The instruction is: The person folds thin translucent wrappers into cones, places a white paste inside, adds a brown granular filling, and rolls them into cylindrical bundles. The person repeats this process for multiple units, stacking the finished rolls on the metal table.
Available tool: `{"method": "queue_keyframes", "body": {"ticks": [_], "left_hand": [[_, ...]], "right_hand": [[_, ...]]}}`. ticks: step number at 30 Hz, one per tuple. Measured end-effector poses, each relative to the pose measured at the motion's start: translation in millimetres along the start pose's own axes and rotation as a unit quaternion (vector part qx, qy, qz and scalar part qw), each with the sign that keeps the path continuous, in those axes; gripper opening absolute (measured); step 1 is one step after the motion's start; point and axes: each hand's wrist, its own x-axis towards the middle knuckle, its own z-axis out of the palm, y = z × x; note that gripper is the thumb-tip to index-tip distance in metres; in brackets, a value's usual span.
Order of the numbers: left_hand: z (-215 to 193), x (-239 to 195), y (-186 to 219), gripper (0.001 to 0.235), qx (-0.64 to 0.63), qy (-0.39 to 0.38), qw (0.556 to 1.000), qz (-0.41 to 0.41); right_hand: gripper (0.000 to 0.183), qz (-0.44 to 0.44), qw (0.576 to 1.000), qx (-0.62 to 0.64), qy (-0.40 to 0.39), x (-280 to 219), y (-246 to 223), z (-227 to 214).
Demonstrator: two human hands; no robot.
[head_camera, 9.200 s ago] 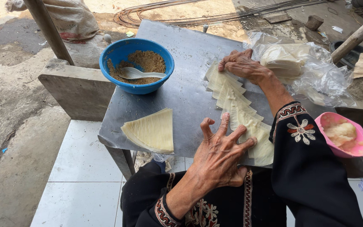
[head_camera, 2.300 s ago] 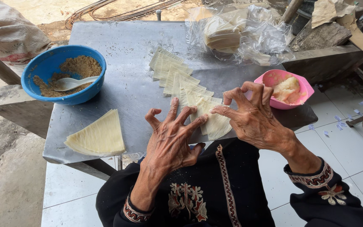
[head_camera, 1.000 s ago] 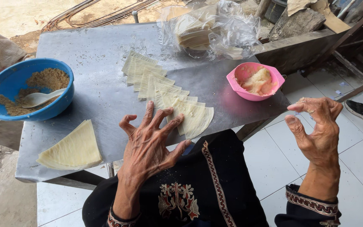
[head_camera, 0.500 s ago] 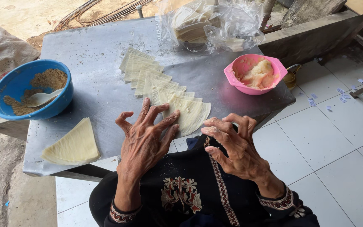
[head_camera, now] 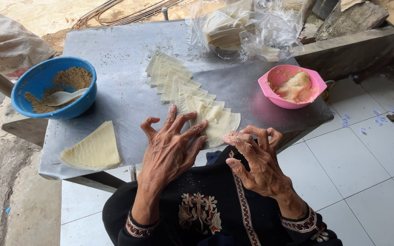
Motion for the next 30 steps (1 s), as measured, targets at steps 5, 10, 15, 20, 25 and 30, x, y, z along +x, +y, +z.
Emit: {"method": "queue_keyframes", "body": {"ticks": [5, 10, 15, 20, 25, 30], "left_hand": [[-1, 0, 0, 0.031, -0.005, -0.003, 1.0, -0.004], [0, 0, 0, 0.032, -0.007, -0.002, 1.0, -0.005], [0, -1, -2, 0.033, -0.003, -0.011, 1.0, -0.006], [2, -1, -4, 0.034, -0.009, -0.01, 1.0, -0.006], [3, -2, -6, 0.035, -0.015, -0.01, 1.0, -0.007], [3, -1, -7, 0.035, -0.015, -0.017, 1.0, -0.008]], "right_hand": [[0.048, 0.006, 0.999, 0.012, 0.036, 16, 6, -14], [0.057, -0.01, 0.999, -0.008, -0.029, 51, 22, -20], [0.07, -0.015, 0.992, -0.044, -0.12, 74, 26, -16], [0.069, -0.02, 0.993, -0.067, -0.091, 71, 21, -18], [0.065, -0.014, 0.995, -0.06, -0.08, 66, 21, -18], [0.064, -0.006, 0.995, -0.053, -0.083, 63, 22, -18]]}}
